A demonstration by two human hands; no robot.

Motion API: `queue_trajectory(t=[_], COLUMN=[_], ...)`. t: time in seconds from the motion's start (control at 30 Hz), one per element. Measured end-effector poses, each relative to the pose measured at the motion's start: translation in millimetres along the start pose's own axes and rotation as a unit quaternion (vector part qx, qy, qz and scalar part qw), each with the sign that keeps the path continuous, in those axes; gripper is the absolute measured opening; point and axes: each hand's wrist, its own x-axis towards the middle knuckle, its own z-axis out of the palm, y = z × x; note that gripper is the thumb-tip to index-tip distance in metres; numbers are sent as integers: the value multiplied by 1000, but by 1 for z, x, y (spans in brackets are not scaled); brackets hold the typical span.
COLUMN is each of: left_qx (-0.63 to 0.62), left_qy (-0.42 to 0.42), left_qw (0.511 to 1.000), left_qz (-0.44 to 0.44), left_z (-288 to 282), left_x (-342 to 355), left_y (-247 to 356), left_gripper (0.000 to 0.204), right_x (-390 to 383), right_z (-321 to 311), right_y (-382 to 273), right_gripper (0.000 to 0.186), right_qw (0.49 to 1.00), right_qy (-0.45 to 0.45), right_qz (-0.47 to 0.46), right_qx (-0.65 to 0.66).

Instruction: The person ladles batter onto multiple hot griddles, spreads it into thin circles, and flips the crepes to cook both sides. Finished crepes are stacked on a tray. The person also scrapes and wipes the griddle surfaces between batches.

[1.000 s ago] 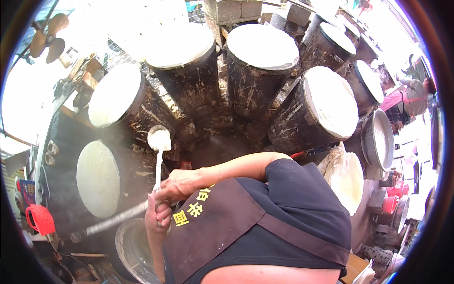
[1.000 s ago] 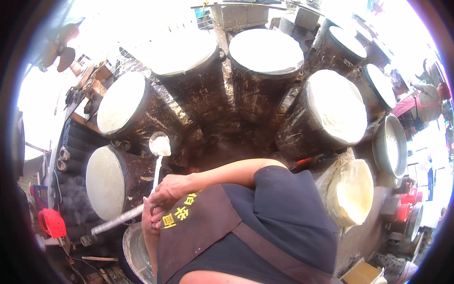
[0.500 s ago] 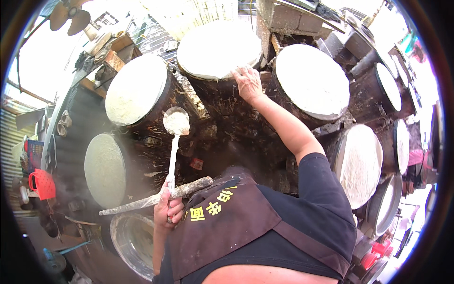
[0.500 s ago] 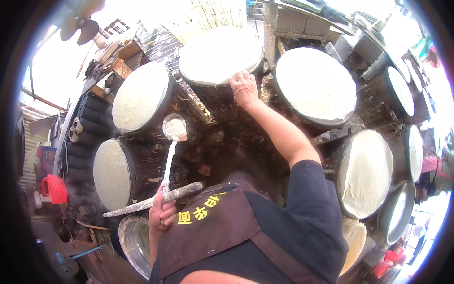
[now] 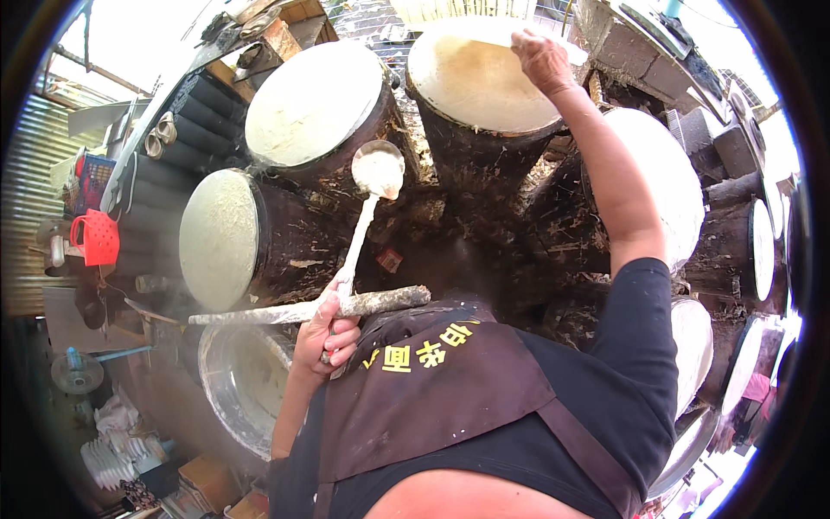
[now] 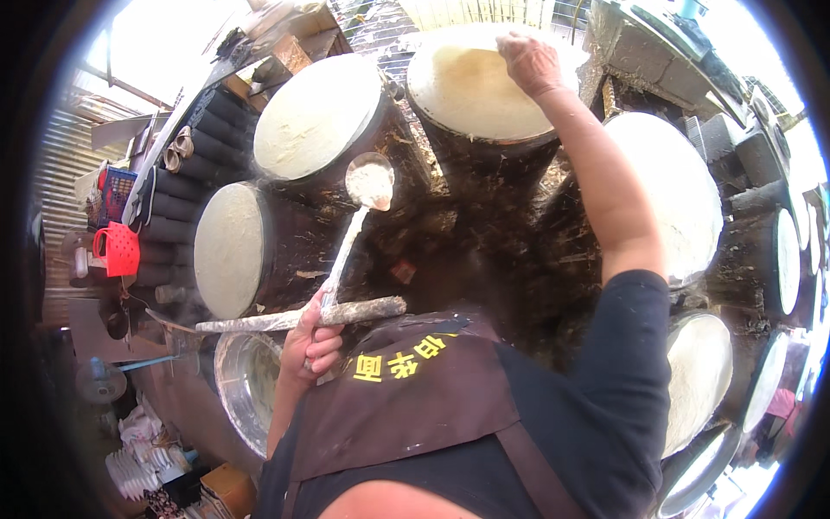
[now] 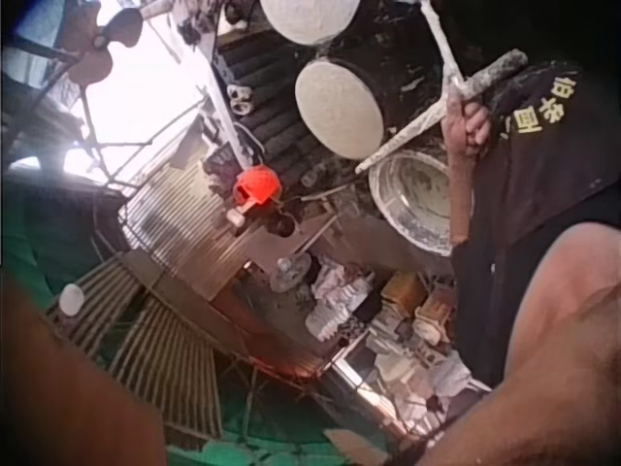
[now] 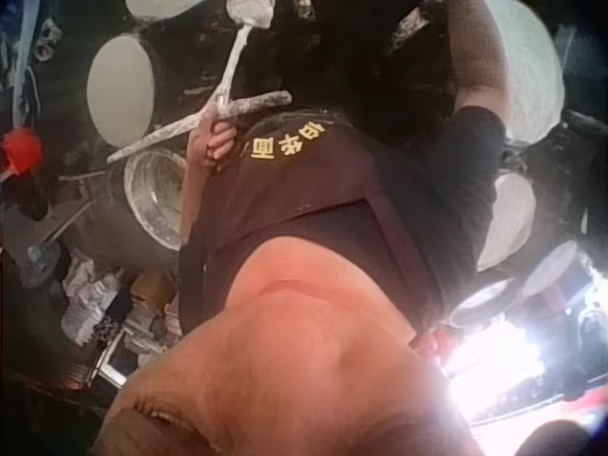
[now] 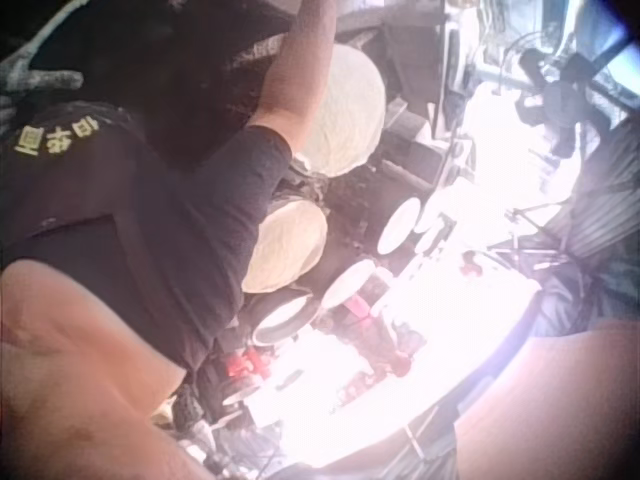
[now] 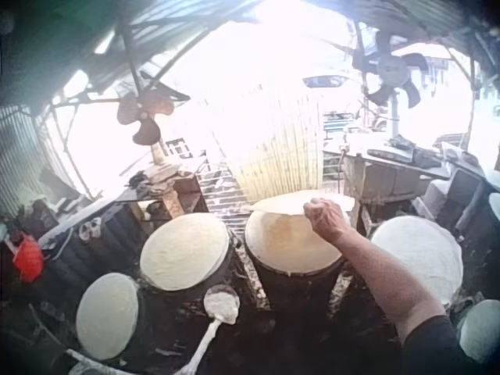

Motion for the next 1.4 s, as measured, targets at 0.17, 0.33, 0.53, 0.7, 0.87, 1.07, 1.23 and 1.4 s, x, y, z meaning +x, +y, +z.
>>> queue_trajectory(t=[0.17,0.33,0.53,0.7,0.87,1.07,1.23,1.4], left_qx=[-26,-8,29,50,94,116,118,141], left_qy=[-18,-60,-98,-122,-140,-91,-111,-247], left_qw=[999,997,982,963,939,928,930,857], left_qz=[-15,-50,-161,-236,-298,-341,-331,-430], left_z=[-13,-43,-81,-102,-87,-46,-34,-23], left_x=[0,-4,-16,-18,-22,-47,-29,-13], left_y=[12,37,72,80,73,46,16,-7], left_gripper=[41,36,34,39,39,46,43,47], right_x=[-27,-120,-250,-338,-431,-527,-704,-849], right_z=[-79,-165,-194,-189,-248,-448,-564,-566], right_y=[-62,-153,-251,-293,-315,-332,-364,-394], right_gripper=[27,19,12,19,8,3,16,27], right_qw=[997,969,929,866,822,626,501,317], right_qy=[66,30,-45,-191,-46,330,620,757], right_qz=[20,224,364,462,560,705,578,561], right_qx=[25,96,42,6,-89,40,172,107])
